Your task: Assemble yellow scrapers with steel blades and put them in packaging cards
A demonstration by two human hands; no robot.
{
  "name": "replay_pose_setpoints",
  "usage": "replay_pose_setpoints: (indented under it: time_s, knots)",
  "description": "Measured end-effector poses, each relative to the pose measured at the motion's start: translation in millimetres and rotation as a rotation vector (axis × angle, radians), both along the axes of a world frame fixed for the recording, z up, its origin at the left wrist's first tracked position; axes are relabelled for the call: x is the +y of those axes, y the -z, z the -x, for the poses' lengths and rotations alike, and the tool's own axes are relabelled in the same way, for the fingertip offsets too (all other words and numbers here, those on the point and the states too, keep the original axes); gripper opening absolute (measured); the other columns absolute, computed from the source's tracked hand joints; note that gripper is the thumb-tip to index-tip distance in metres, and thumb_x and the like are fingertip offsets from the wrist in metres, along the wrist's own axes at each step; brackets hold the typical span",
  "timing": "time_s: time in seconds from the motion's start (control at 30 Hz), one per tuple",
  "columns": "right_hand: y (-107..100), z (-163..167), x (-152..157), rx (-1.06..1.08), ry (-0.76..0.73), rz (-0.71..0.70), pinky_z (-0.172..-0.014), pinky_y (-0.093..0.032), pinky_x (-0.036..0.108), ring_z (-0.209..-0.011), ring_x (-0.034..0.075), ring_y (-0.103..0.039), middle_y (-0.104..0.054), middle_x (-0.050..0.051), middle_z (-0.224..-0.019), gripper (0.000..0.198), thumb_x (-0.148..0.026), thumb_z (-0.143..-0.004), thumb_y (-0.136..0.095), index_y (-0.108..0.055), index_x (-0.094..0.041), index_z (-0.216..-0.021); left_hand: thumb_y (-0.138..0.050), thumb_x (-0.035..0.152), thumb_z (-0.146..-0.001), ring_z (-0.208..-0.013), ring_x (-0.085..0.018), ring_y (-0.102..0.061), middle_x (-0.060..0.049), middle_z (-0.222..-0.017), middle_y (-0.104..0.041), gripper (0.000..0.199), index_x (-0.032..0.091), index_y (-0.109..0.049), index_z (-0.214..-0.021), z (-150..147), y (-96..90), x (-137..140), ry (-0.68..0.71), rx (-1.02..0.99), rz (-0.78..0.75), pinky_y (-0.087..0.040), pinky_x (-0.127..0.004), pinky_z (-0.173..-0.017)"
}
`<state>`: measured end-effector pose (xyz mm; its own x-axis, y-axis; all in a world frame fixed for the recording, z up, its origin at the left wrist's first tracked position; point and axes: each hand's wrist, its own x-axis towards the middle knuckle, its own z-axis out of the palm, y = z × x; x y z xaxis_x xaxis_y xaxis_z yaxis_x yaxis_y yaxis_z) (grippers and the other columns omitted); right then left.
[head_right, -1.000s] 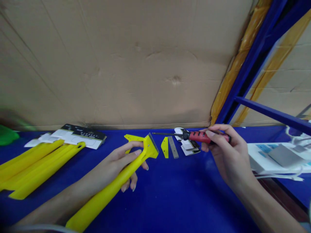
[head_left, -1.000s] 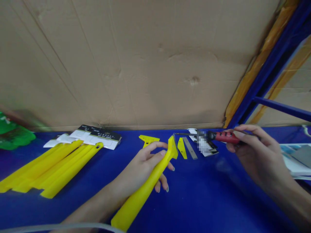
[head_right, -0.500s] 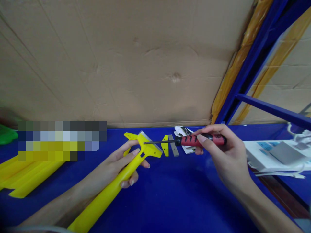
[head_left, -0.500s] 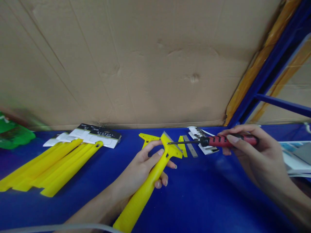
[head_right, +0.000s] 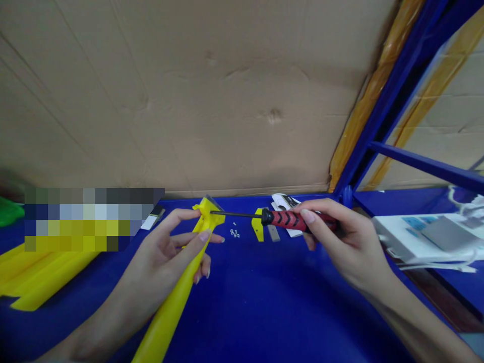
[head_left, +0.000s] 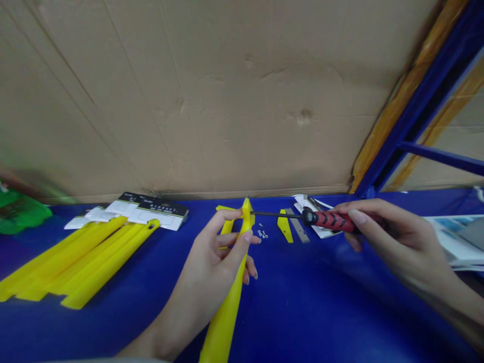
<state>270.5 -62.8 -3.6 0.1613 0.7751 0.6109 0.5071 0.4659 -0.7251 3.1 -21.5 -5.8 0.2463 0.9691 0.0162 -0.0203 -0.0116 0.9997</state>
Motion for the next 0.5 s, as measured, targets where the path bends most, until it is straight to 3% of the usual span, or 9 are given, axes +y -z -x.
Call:
replay_pose_setpoints:
  time_s: [0.07, 0.13, 0.2, 0.3, 0.4, 0.43, 0.5]
  knots:
    - [-1.1, -2.9, 0.0, -0.079, -0.021, -0.061, -0.065, -0.057, 0.027, -0.073, 0.016, -0.072, -0.078, 0.002, -0.091, 0.007, -0.028, -0.092, -0.072, -0.079, -0.029, -0.092, -0.076, 0.044, -0.081, -0.043, -0.012, -0.062, -0.004, -0.082, -0.077, 0.048, 0.023, -0.044, -0.109, 0.9, -0.3, 0.5, -0.003, 0.021, 0.011, -0.05, -0.022, -0.04]
    - [-3.4, -5.9, -0.5, -0.156, -0.039, -0.124, -0.085, -0.058, 0.031, -0.099, 0.02, -0.072, -0.076, 0.003, -0.106, 0.013, -0.025, -0.088, -0.075, -0.078, -0.032, -0.098, -0.076, 0.047, -0.08, -0.042, -0.012, -0.062, -0.004, -0.081, -0.077, 0.05, 0.023, -0.043, -0.109, 1.0, 2.2, -0.5, 0.001, 0.036, 0.035, -0.05, -0.022, -0.039]
    - [-6.3, -7.7, -1.0, -0.193, -0.025, -0.151, -0.094, -0.057, 0.035, -0.107, 0.023, -0.069, -0.075, 0.003, -0.109, 0.023, -0.024, -0.083, -0.079, -0.076, -0.034, -0.104, -0.076, 0.049, -0.08, -0.042, -0.013, -0.063, -0.005, -0.082, -0.077, 0.051, 0.023, -0.043, -0.109, -0.3, 6.6, -3.1, 0.01, 0.045, 0.051, -0.05, -0.022, -0.038]
    - [-9.1, -7.7, -1.2, -0.131, 0.026, -0.071, -0.074, -0.061, 0.035, -0.083, 0.022, -0.074, -0.077, 0.003, -0.1, 0.024, -0.034, -0.083, -0.078, -0.074, -0.032, -0.107, -0.075, 0.051, -0.08, -0.042, -0.014, -0.064, -0.005, -0.084, -0.076, 0.053, 0.023, -0.043, -0.111, -4.1, 13.9, -7.8, 0.03, 0.054, 0.075, -0.05, -0.023, -0.038]
    - [-7.9, -7.4, -1.3, -0.064, 0.071, 0.077, -0.041, -0.045, 0.026, -0.041, 0.015, -0.057, -0.067, -0.002, -0.06, 0.024, -0.045, -0.097, -0.061, -0.074, -0.026, -0.104, -0.074, 0.054, -0.081, -0.042, -0.014, -0.064, -0.004, -0.084, -0.076, 0.054, 0.023, -0.042, -0.112, -7.8, 17.6, -10.3, 0.037, 0.052, 0.088, -0.05, -0.023, -0.038]
    - [-6.7, -8.0, -1.2, -0.051, 0.084, 0.087, -0.037, -0.04, 0.025, -0.038, 0.013, -0.052, -0.063, -0.004, -0.055, 0.026, -0.045, -0.099, -0.059, -0.074, -0.025, -0.102, -0.075, 0.054, -0.081, -0.043, -0.014, -0.065, -0.004, -0.085, -0.076, 0.054, 0.024, -0.042, -0.112, -8.5, 17.6, -10.5, 0.031, 0.047, 0.087, -0.05, -0.023, -0.038]
    - [-4.1, -10.3, -0.7, -0.005, 0.083, 0.028, -0.041, -0.045, 0.023, -0.049, 0.013, -0.059, -0.071, -0.001, -0.07, 0.019, -0.041, -0.092, -0.07, -0.074, -0.025, -0.104, -0.075, 0.053, -0.08, -0.042, -0.014, -0.064, -0.003, -0.085, -0.076, 0.055, 0.024, -0.041, -0.112, -9.4, 16.3, -10.4, 0.017, 0.036, 0.076, -0.05, -0.023, -0.038]
